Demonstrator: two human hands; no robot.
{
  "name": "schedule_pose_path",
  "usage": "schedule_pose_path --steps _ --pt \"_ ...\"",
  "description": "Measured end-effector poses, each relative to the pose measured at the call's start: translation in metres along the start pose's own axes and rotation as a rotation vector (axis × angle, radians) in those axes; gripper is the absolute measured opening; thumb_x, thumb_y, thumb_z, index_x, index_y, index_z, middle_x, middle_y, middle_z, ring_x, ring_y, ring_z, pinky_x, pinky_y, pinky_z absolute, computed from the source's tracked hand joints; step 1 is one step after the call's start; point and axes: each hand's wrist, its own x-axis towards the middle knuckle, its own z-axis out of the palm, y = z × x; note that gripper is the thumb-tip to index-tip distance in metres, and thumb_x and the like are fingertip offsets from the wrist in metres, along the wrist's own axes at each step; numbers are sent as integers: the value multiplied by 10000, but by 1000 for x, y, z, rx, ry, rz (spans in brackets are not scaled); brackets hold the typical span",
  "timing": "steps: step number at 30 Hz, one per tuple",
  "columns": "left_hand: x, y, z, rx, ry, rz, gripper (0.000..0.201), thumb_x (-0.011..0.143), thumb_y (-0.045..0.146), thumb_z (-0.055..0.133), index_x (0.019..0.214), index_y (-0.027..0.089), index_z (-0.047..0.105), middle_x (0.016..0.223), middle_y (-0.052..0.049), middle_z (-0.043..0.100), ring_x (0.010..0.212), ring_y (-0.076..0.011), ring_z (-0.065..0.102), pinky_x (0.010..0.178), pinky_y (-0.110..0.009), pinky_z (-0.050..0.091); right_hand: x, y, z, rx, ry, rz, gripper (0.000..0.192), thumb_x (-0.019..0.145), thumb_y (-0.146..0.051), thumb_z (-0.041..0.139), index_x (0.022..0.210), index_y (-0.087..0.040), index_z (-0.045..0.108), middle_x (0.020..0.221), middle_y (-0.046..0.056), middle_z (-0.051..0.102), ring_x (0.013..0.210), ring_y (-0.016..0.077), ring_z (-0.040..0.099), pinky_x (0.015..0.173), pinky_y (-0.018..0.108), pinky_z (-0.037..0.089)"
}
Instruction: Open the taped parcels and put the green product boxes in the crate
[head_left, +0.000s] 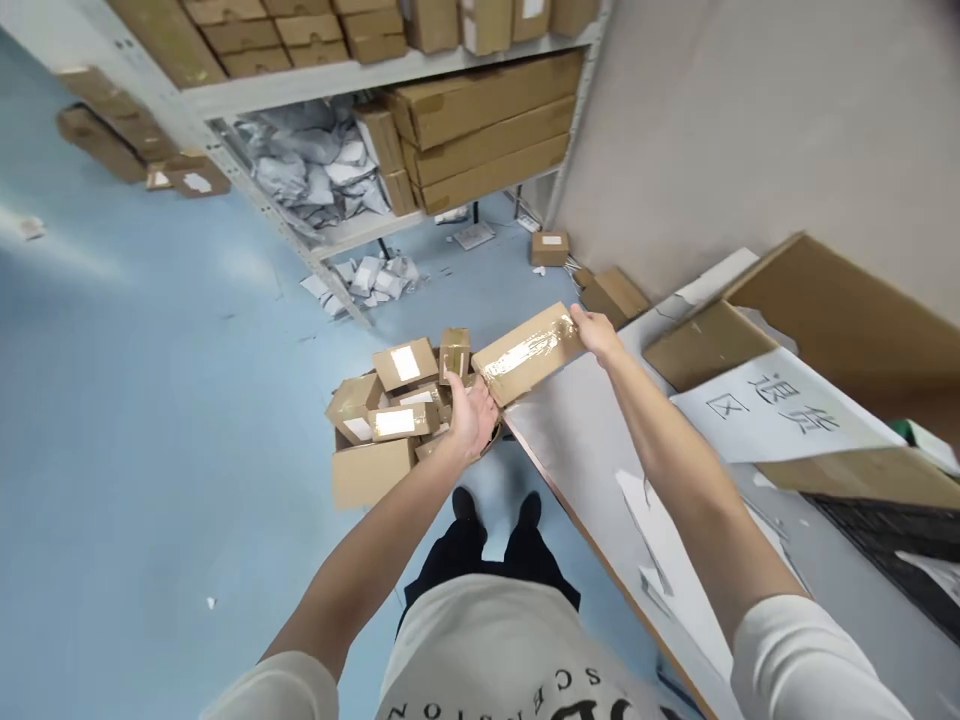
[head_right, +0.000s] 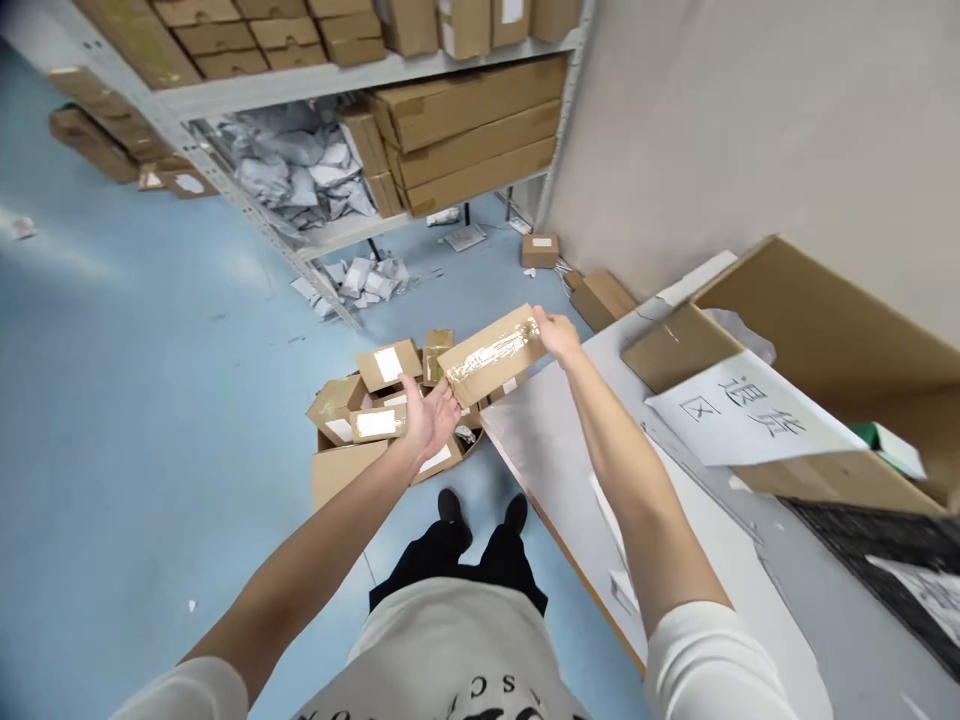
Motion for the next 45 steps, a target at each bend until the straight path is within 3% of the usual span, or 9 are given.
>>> schedule_pose_path --steps 3,6,9,13,21,29,39,43,45 --pt "-28 -9 53 -101 -209 99 994 709 690 -257 1479 248 189 1477 -20 356 1376 -232 286 1104 -385 290 -36 27 -66 21 37 18 678 839 -691 343 1019 -129 676 1083 121 670 1051 277 581 931 385 399" --pt "-54 -30 99 -72 -303 69 967 699 654 -306 1487 286 116 1500 14 308 1376 -219 289 1101 -393 304 -67 61 -113 -8 97 55 661 847 -674 356 1041 -130 677 1104 126 664 1065 277 574 938 382 389" --pt "-75 -54 134 -18 -322 -8 928 718 641 -296 1491 283 73 1512 27 274 1378 -201 286 1109 -379 303 -91 96 -138 -33 106 102 634 857 -652 362 1036 -137 686 1116 124 665 1067 269 575 938 372 386" --pt "-88 -88 159 -161 -320 -162 938 741 677 -235 1486 253 147 1518 15 254 1387 -176 258 1129 -344 274 -114 146 -145 -26 82 170 602 870 -619 361 1003 -136 696 1097 123 676 1041 259 595 923 354 397" --pt "-74 -146 174 -478 -215 -457 801 834 726 92 1452 252 280 1508 -13 284 1397 -169 221 1158 -310 142 -149 246 -132 128 87 279 580 840 -637 373 1011 -193 704 1112 85 679 1114 278 564 978 407 367" --pt "-80 -178 188 -498 -147 -465 666 892 647 121 1464 314 202 1544 47 132 1415 -130 120 1161 -308 102 -135 287 -130 348 88 153 562 816 -649 422 1055 -222 699 1182 66 653 1159 253 543 1040 410 330" --pt "-76 -175 172 -297 -96 -502 846 810 752 102 1472 236 205 1540 -22 139 1416 -180 109 1167 -360 88 -151 303 -119 548 213 76 626 805 -647 466 1232 -209 597 1324 70 553 1273 247 446 1087 413 293" --pt "-43 -156 143 -38 -51 -453 835 819 741 105 1476 233 189 1544 -13 74 1419 -203 54 1166 -375 69 -200 312 -96 633 429 157 677 826 -622 447 1345 -189 480 1418 80 447 1326 241 377 1116 429 243" --pt "-13 -143 132 127 -122 -349 735 874 668 110 1462 247 242 1539 11 100 1421 -181 44 1166 -350 32 -235 312 -73 706 456 250 703 818 -628 458 1351 -170 475 1427 92 431 1331 247 371 1123 427 237"
